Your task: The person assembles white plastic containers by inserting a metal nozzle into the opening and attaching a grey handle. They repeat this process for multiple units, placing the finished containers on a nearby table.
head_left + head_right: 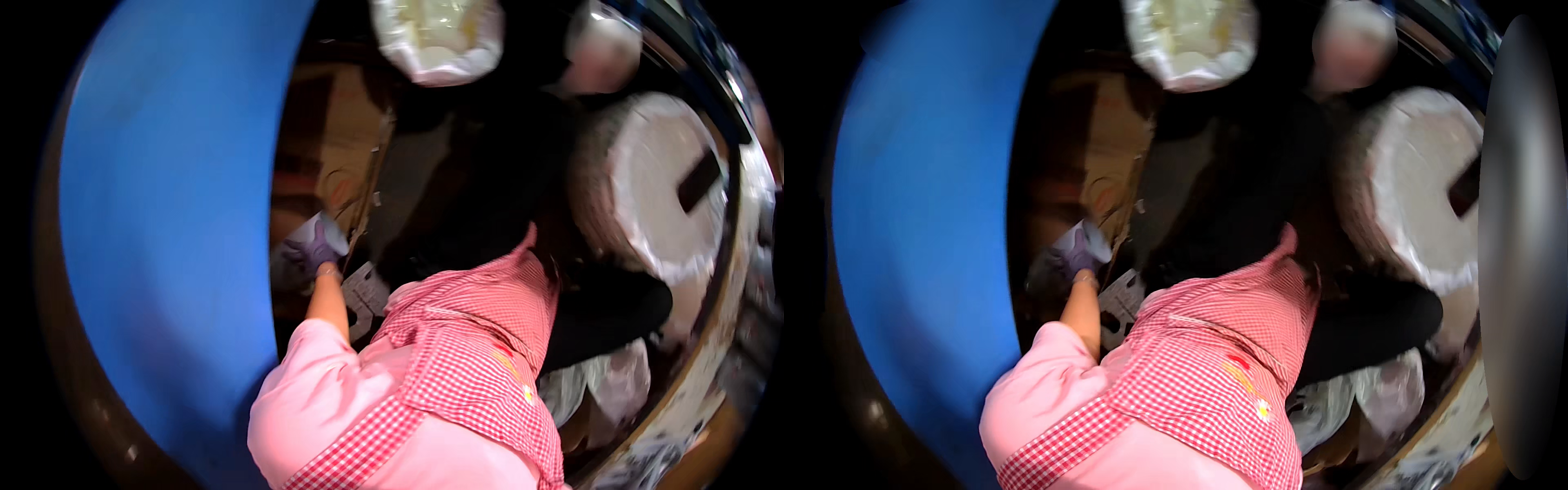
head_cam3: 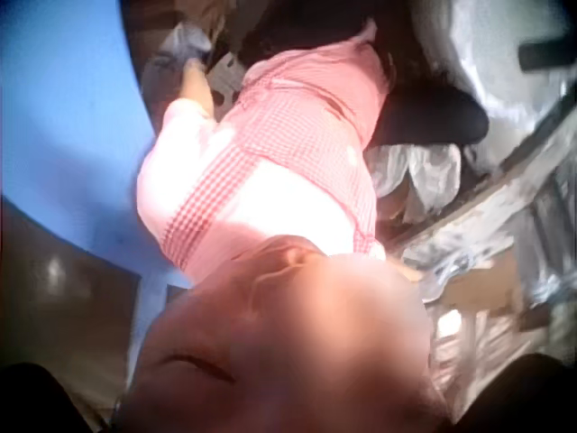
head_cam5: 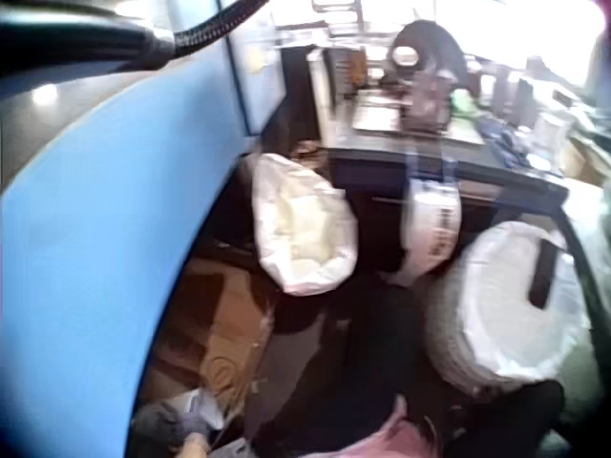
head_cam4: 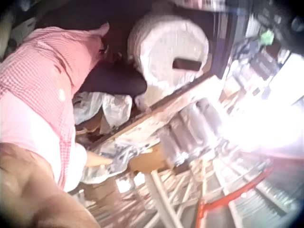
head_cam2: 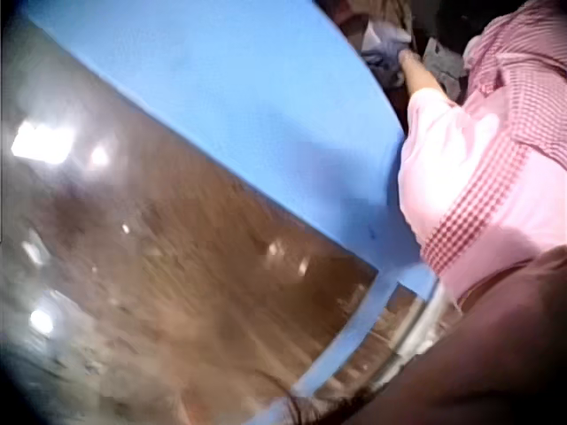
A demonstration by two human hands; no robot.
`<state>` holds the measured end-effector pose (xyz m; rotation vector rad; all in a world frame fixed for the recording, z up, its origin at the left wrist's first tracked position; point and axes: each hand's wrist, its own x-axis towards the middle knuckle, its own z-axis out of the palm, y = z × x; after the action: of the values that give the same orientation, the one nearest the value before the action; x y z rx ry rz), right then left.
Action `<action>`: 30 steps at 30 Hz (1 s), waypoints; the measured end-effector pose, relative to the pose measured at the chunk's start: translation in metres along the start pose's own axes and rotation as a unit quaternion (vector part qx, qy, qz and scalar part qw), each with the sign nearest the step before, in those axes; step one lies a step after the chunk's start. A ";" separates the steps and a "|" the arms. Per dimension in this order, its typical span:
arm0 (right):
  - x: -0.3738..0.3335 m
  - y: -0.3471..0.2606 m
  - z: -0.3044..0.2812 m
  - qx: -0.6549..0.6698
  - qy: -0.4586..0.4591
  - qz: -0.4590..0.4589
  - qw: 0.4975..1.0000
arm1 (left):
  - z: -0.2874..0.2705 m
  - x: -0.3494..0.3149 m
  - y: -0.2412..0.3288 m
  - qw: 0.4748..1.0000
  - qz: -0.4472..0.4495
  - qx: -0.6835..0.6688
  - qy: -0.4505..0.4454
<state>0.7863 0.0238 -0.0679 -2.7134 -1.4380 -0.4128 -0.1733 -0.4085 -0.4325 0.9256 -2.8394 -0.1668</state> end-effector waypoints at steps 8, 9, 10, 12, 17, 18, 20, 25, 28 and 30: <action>-0.022 -0.025 -0.086 0.042 0.039 -0.038 0.998 | -0.001 0.033 -0.035 0.939 0.257 0.059 -0.222; -0.051 -0.083 -0.113 0.057 0.024 -0.012 0.998 | -0.008 0.050 -0.015 0.940 0.247 -0.022 -0.235; -0.079 -0.120 -0.136 0.100 0.065 -0.110 0.987 | -0.015 0.062 0.005 0.932 0.234 -0.111 -0.255; -0.116 -0.179 -0.140 0.234 0.035 -0.187 0.953 | -0.047 0.065 0.053 0.884 0.248 -0.279 -0.281; -0.238 -0.353 -0.128 0.508 -0.311 -0.370 0.713 | -0.208 -0.054 0.182 0.742 0.469 -0.452 -0.155; -0.252 -0.379 -0.111 0.515 -0.382 -0.389 0.661 | -0.242 -0.082 0.186 0.691 0.503 -0.500 -0.139; -0.292 -0.426 -0.078 0.598 -0.591 -0.262 0.473 | -0.305 -0.143 0.186 0.605 0.526 -0.586 -0.122; -0.347 -0.503 -0.023 0.706 -0.700 -0.062 0.082 | -0.317 -0.195 0.142 0.278 0.617 -0.589 -0.442; -0.312 -0.476 -0.018 0.789 -0.564 -0.154 0.186 | -0.338 -0.219 0.219 0.162 0.631 -0.518 -0.554; -0.293 -0.452 -0.018 0.741 -0.443 -0.280 0.420 | -0.346 -0.227 0.252 0.273 0.520 -0.550 -0.593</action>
<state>0.2565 0.0412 -0.1639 -0.7055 -1.3781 1.6834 -0.0762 -0.0920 -0.0790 -1.9733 -1.7696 -2.7798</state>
